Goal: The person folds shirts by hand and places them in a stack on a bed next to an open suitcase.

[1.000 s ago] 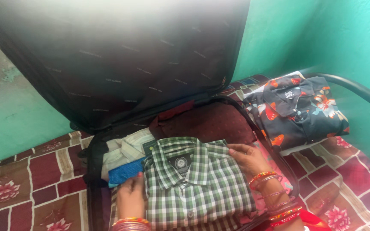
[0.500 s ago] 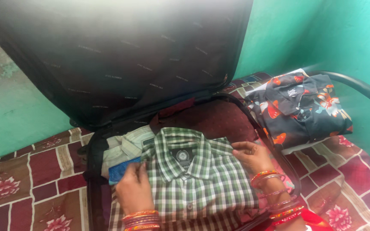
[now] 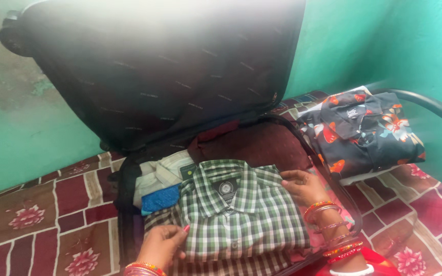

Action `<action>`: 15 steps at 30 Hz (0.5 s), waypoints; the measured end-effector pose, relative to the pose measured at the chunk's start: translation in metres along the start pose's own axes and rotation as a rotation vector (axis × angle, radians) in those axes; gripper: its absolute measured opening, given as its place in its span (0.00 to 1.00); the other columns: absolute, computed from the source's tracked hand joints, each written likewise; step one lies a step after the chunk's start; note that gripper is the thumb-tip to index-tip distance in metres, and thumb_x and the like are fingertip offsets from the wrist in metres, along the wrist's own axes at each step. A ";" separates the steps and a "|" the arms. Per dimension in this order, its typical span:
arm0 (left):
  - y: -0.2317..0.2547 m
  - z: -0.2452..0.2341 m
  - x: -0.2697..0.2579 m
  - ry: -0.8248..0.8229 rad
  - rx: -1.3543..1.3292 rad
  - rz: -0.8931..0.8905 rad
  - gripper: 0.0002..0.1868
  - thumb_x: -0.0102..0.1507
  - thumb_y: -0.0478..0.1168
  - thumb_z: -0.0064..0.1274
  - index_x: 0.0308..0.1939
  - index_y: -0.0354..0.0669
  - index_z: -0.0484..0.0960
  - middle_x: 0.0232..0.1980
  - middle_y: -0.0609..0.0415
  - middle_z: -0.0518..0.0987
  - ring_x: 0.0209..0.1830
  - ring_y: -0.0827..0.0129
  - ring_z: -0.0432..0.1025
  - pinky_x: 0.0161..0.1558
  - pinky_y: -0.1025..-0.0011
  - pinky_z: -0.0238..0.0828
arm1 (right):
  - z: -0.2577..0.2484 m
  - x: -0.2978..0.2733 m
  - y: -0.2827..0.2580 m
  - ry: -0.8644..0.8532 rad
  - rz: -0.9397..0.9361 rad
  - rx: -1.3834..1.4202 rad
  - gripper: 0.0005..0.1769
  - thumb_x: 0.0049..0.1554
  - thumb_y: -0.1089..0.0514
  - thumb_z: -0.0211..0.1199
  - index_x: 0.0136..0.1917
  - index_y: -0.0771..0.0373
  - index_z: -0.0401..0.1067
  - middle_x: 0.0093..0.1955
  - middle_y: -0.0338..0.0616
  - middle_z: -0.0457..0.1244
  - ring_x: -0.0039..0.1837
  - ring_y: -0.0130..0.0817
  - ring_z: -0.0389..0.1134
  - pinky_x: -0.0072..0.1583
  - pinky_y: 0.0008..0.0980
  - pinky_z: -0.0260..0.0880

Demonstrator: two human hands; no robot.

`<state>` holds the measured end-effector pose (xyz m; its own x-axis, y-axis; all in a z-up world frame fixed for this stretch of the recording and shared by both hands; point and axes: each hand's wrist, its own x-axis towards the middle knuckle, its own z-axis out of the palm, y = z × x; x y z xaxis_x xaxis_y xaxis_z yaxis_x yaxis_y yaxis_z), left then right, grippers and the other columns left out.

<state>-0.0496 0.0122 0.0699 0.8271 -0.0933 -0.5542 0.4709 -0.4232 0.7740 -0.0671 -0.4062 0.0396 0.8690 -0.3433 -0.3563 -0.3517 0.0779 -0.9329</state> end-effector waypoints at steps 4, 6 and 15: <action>-0.037 -0.003 0.016 -0.163 -0.031 0.017 0.12 0.61 0.42 0.58 0.41 0.39 0.90 0.25 0.57 0.80 0.19 0.75 0.73 0.19 0.74 0.57 | -0.004 0.002 0.006 -0.010 -0.011 -0.039 0.22 0.54 0.59 0.69 0.62 0.63 0.75 0.49 0.42 0.70 0.47 0.28 0.68 0.45 0.28 0.66; -0.054 -0.002 0.026 -0.187 -0.066 0.038 0.12 0.61 0.42 0.59 0.41 0.38 0.89 0.25 0.58 0.80 0.18 0.75 0.71 0.19 0.75 0.57 | -0.005 0.005 0.011 -0.023 -0.073 -0.011 0.23 0.54 0.59 0.70 0.62 0.65 0.75 0.50 0.44 0.71 0.49 0.28 0.70 0.48 0.28 0.68; -0.048 0.018 0.007 0.052 0.022 -0.039 0.19 0.62 0.50 0.62 0.37 0.33 0.88 0.22 0.52 0.77 0.16 0.70 0.69 0.20 0.72 0.63 | 0.003 -0.043 0.036 0.151 -0.174 -0.406 0.24 0.57 0.50 0.65 0.64 0.62 0.74 0.46 0.51 0.73 0.48 0.34 0.74 0.51 0.33 0.72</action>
<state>-0.0725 0.0156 0.0233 0.8231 -0.0295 -0.5671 0.4970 -0.4455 0.7446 -0.1166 -0.3861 0.0211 0.8773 -0.4537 -0.1569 -0.3393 -0.3549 -0.8712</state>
